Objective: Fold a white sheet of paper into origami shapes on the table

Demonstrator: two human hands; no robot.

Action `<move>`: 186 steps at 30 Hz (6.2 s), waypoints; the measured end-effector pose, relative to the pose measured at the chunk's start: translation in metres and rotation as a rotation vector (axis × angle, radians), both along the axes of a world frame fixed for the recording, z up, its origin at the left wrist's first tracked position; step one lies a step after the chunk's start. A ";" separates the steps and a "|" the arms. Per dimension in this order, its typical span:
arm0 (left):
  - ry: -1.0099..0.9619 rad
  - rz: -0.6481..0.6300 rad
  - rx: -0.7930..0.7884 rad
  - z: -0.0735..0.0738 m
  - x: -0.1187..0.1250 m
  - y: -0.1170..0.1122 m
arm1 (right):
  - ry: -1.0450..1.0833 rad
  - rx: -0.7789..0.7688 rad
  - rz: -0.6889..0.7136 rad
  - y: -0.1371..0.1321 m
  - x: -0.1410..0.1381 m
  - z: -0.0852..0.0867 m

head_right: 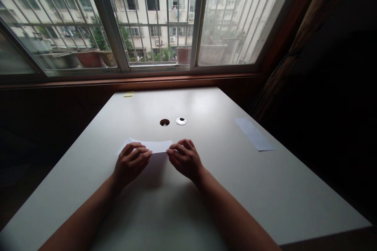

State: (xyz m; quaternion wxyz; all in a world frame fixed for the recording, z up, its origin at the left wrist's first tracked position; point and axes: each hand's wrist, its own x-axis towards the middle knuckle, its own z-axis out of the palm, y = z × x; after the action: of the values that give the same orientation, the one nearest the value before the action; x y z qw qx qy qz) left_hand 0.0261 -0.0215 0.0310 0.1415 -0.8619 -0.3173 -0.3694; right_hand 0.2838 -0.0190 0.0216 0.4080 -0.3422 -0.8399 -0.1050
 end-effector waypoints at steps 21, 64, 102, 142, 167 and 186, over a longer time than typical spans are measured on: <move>-0.308 0.032 0.000 -0.006 0.002 0.001 | 0.164 -0.202 -0.030 0.015 0.020 -0.009; -0.095 -0.308 -0.141 -0.012 -0.001 0.002 | 0.587 -0.588 0.167 0.023 0.014 -0.018; -0.083 -0.312 -0.214 -0.012 0.001 0.003 | 0.676 -0.867 0.325 0.020 0.016 -0.020; -0.240 -0.127 -0.595 -0.023 -0.005 0.009 | -0.255 -0.291 0.314 -0.006 -0.006 0.006; -1.024 -0.051 -0.823 -0.022 -0.014 0.017 | 0.762 -0.494 0.000 0.006 0.018 -0.008; -0.944 -0.096 -0.925 -0.028 -0.011 0.020 | 1.104 -0.867 0.071 0.027 0.015 -0.020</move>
State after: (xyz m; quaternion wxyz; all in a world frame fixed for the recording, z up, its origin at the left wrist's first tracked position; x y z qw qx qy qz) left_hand 0.0155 -0.0016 0.0025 -0.4141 -0.5925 -0.4322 -0.5390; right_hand 0.2985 0.0079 0.0015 0.6049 -0.4496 -0.4868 0.4416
